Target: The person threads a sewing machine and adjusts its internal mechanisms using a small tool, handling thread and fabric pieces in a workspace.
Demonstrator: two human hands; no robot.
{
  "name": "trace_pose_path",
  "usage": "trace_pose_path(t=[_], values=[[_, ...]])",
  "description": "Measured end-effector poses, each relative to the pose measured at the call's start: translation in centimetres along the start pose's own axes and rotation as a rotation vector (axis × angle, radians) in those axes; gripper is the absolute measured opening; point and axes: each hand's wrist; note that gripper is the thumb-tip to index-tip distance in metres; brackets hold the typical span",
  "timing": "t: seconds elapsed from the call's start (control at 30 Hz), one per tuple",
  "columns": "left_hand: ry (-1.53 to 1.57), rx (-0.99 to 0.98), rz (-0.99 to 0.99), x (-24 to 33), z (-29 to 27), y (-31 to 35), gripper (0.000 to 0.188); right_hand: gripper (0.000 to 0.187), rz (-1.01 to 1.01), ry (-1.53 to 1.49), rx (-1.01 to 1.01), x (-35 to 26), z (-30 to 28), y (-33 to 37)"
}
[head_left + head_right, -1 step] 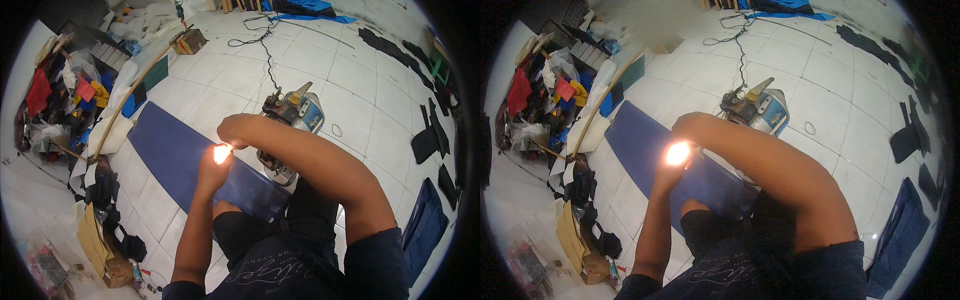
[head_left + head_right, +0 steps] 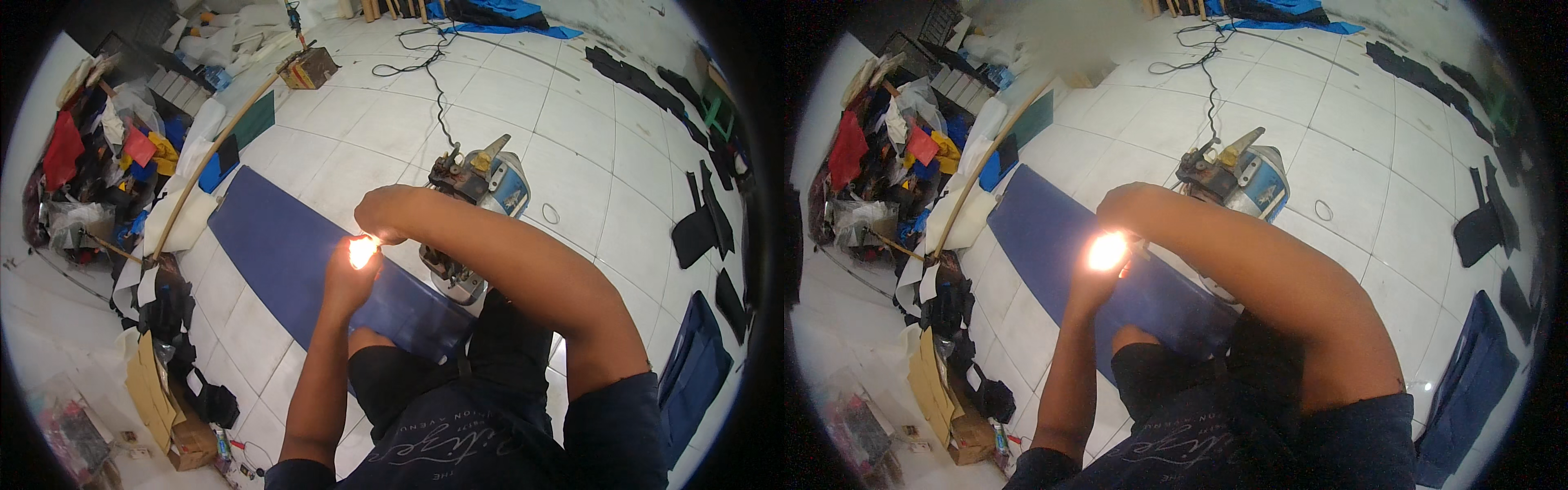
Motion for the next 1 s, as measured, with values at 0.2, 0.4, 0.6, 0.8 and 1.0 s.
trace_pose_path(t=[0.2, 0.4, 0.6, 0.8, 1.0], values=[[0.047, -0.001, -0.031, -0.5, 0.3, -0.3, 0.035, 0.026, -0.033, -0.005, 0.035, 1.8, 1.1, -1.7], [-0.102, -0.029, -0.094, -1.1, -0.2, -0.4, 0.037, 0.014, -0.108, -0.599, 0.663, 3.7, 1.0, 4.8], [-0.642, -0.049, 0.138, 2.5, 0.2, -0.4, 0.039, 0.017, 0.197, -0.962, 0.952, 9.2, 3.5, 14.0], [-0.561, -0.208, -0.014, 5.6, -0.5, -1.1, 0.053, 0.016, 0.604, -0.984, 1.003, 14.6, 14.2, 17.7], [-0.541, -0.197, 0.038, 4.4, -1.3, -1.3, 0.055, 0.012, 0.581, -1.189, 0.892, 9.9, 21.1, 15.8]])
Point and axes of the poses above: each hand's wrist, its own y-axis away from the middle knuckle, its own z-axis out of the palm, x = y × z, and after that the axes turned 14 degrees about z, right-handed
